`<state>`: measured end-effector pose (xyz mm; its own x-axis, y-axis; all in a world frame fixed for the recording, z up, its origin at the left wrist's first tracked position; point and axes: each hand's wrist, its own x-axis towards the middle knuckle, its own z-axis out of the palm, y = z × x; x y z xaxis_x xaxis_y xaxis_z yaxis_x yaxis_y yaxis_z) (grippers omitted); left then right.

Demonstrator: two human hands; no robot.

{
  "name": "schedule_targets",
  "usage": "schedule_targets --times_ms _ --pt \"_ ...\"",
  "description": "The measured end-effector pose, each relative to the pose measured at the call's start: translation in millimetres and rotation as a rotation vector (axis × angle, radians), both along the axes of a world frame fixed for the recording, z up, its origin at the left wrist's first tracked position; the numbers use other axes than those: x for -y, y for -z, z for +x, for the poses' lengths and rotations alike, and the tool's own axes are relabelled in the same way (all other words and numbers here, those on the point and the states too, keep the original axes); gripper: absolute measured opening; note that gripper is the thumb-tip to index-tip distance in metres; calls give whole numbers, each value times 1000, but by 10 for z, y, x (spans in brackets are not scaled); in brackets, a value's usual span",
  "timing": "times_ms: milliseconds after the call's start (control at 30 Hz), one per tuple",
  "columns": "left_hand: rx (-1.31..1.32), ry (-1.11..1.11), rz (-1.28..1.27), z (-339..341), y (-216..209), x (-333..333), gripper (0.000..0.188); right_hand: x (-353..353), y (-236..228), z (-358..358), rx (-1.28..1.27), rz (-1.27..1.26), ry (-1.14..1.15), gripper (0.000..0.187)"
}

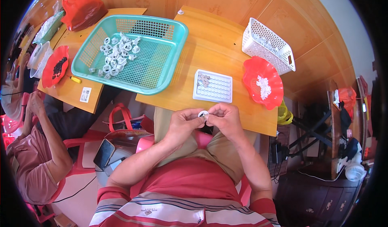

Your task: The person assembles small components by picking circular plastic housings, internal pieces, and small parts from trays and bowls, then fitting and pressing the pieces together by hand.

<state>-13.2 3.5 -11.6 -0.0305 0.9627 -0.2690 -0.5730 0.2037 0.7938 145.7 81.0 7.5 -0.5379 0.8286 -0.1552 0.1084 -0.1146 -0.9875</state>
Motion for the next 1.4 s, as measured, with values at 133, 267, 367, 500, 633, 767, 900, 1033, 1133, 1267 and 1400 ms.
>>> schedule_targets --times_ms 133,267,367,500,633,767,900,1033,1133,1267,1400 --pt "2 -8 -18 -17 -12 -8 24 5 -26 -28 -36 -36 24 7" --pt "46 -38 -65 -25 -29 -17 23 -65 -88 44 41 -86 -1 9" --pt "56 -44 -86 -30 -27 -17 23 -190 -162 96 89 76 38 9" --pt "49 -43 -104 -37 -41 -23 23 -422 -257 59 300 336 76 15" --pt "46 -22 -96 -36 2 -19 27 -664 -263 -66 388 568 69 23" --pt "47 -26 -106 -29 23 -19 22 -803 -306 -210 552 728 -29 28" --pt "49 -27 -112 -35 65 -25 22 -871 -315 -317 708 775 -125 27" --pt "63 -18 -104 -38 70 -33 26 -964 -252 -342 747 799 -138 25" --pt "70 -16 -107 -48 46 -39 26 -989 -243 -357 764 783 -147 21" --pt "70 -15 -110 -46 35 -42 25 -1010 -239 -347 734 784 -140 18" --pt "55 -15 -120 -32 36 -38 23 -994 -256 -340 743 790 -112 16"
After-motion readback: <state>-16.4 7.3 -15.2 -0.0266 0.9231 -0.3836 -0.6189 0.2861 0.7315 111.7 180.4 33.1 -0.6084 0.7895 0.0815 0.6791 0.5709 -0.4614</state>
